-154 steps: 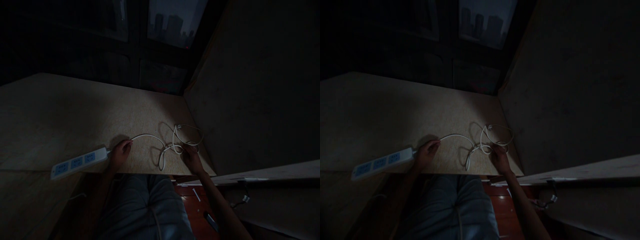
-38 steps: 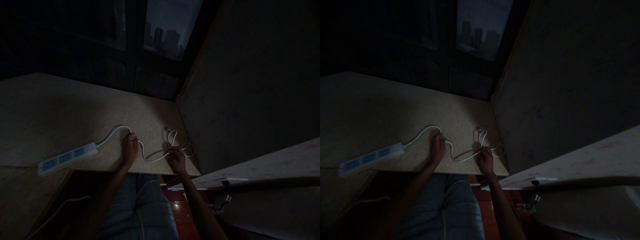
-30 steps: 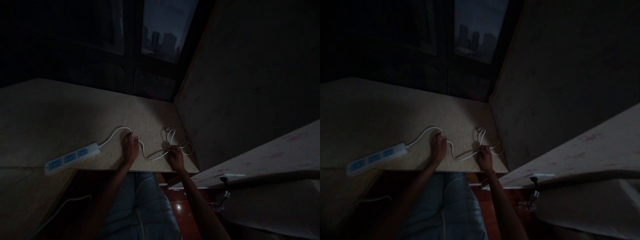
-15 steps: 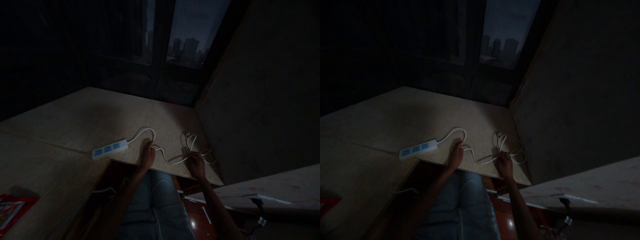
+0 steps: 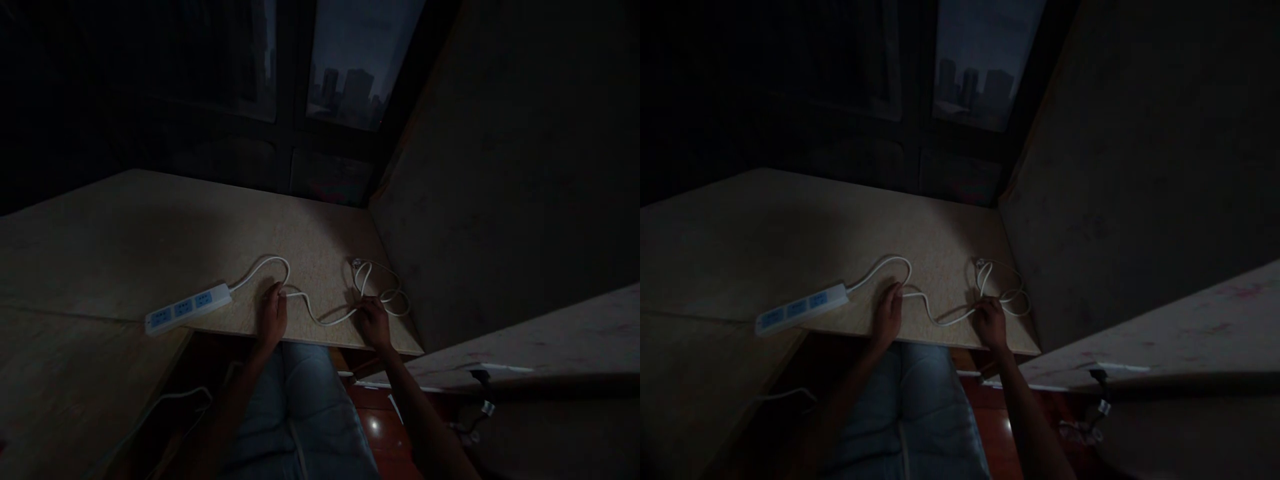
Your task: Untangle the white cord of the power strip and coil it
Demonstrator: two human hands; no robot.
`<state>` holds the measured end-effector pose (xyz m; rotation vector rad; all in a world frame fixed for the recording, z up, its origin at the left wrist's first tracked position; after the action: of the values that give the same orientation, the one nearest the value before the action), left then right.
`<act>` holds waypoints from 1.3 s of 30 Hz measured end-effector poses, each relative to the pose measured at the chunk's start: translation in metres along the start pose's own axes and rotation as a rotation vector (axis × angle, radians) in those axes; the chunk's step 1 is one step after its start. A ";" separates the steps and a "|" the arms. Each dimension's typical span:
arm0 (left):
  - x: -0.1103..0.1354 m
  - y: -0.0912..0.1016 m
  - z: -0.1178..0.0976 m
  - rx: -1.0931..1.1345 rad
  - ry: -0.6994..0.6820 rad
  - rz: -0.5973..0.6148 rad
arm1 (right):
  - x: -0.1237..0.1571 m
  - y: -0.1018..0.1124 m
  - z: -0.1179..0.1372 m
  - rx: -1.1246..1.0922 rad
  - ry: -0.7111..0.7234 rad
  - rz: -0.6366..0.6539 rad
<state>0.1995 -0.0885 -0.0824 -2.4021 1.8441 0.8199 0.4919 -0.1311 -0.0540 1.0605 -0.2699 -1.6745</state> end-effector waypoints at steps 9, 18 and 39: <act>0.002 0.001 0.003 -0.085 -0.037 0.043 | -0.001 -0.002 -0.001 -0.003 0.011 0.021; 0.002 -0.008 -0.002 -0.336 -0.141 0.162 | 0.000 -0.007 0.007 -0.026 0.208 0.328; -0.010 -0.002 0.013 0.363 0.300 -0.109 | -0.011 -0.109 0.104 0.139 0.167 0.292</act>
<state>0.1942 -0.0751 -0.0902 -2.4529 1.7394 0.1025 0.3420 -0.1123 -0.0590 1.1953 -0.4162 -1.3134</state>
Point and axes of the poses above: each hand's wrist, its own x-axis away from the middle knuckle, its own y-axis out of the back of the hand, z = x × y, the point moved 1 cm from there along -x, towards the middle knuckle, and after that the axes turned 2 degrees about x, right-handed, at the moved point
